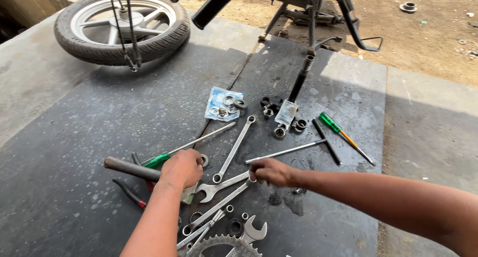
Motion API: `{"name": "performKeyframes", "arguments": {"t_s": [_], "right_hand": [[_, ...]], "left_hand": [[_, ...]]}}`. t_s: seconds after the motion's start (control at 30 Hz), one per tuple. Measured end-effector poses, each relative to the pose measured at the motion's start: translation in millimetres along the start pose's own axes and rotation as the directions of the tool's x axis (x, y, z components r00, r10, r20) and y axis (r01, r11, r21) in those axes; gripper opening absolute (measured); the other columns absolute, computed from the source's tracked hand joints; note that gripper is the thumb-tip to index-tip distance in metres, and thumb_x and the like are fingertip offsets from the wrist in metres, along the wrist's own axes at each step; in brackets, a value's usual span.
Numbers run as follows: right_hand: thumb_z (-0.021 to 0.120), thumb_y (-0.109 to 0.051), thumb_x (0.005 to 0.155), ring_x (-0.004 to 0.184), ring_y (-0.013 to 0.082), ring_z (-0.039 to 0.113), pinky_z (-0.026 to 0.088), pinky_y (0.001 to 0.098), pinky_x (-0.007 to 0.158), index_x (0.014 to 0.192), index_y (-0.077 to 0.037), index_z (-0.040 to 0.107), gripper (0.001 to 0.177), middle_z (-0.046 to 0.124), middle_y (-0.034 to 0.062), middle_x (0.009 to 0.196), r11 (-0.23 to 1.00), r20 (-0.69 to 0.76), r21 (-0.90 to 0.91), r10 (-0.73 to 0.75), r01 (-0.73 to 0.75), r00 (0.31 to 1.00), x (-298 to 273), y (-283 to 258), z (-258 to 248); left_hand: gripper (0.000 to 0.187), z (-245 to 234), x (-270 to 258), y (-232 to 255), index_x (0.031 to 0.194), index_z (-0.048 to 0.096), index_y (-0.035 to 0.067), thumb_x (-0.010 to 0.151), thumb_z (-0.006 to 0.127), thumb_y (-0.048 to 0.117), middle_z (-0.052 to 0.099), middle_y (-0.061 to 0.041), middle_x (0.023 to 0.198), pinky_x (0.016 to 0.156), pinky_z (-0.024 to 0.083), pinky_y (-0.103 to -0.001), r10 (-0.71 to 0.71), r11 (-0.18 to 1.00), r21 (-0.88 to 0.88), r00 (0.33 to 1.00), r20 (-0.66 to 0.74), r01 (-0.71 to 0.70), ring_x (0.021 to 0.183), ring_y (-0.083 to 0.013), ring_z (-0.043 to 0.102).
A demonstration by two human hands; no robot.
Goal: Inspect and prepare bearings and shafts for a motorcycle drivetrain or engine assembly.
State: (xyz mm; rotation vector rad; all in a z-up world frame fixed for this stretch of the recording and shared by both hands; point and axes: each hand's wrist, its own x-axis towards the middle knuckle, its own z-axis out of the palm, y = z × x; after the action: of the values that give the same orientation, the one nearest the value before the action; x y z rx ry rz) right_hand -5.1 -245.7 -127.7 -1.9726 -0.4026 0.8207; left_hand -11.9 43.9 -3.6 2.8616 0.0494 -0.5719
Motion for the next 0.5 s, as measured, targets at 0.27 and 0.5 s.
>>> {"name": "performKeyframes", "arguments": {"t_s": [0.27,0.5], "right_hand": [[0.076,-0.026,0.081,0.090,0.0312,0.069,0.055,0.0433,0.083,0.096,-0.003,0.060,0.032,0.070,0.0160,0.090,0.853,-0.284,-0.475,0.082,-0.214,0.955,-46,-3,-14],[0.064,-0.010,0.084,0.096,0.0403,0.067,0.053,0.0484,0.086,0.114,-0.003,0.052,0.034,0.068,0.0222,0.092,0.850,-0.309,-0.503,-0.009,-0.156,0.951,-35,-9,-16]], "left_hand": [[0.022,10,14,19,0.106,0.078,0.023,0.089,0.066,0.021,0.074,-0.008,0.120,0.099,0.056,-0.041,0.029,0.999,-0.028,0.999,-0.015,-0.030,0.114,-0.0283,0.070],[0.021,14,18,10,0.106,0.078,0.022,0.089,0.065,0.021,0.074,-0.008,0.119,0.100,0.055,-0.041,0.027,0.999,-0.046,1.000,-0.011,-0.028,0.114,-0.0283,0.070]]}}
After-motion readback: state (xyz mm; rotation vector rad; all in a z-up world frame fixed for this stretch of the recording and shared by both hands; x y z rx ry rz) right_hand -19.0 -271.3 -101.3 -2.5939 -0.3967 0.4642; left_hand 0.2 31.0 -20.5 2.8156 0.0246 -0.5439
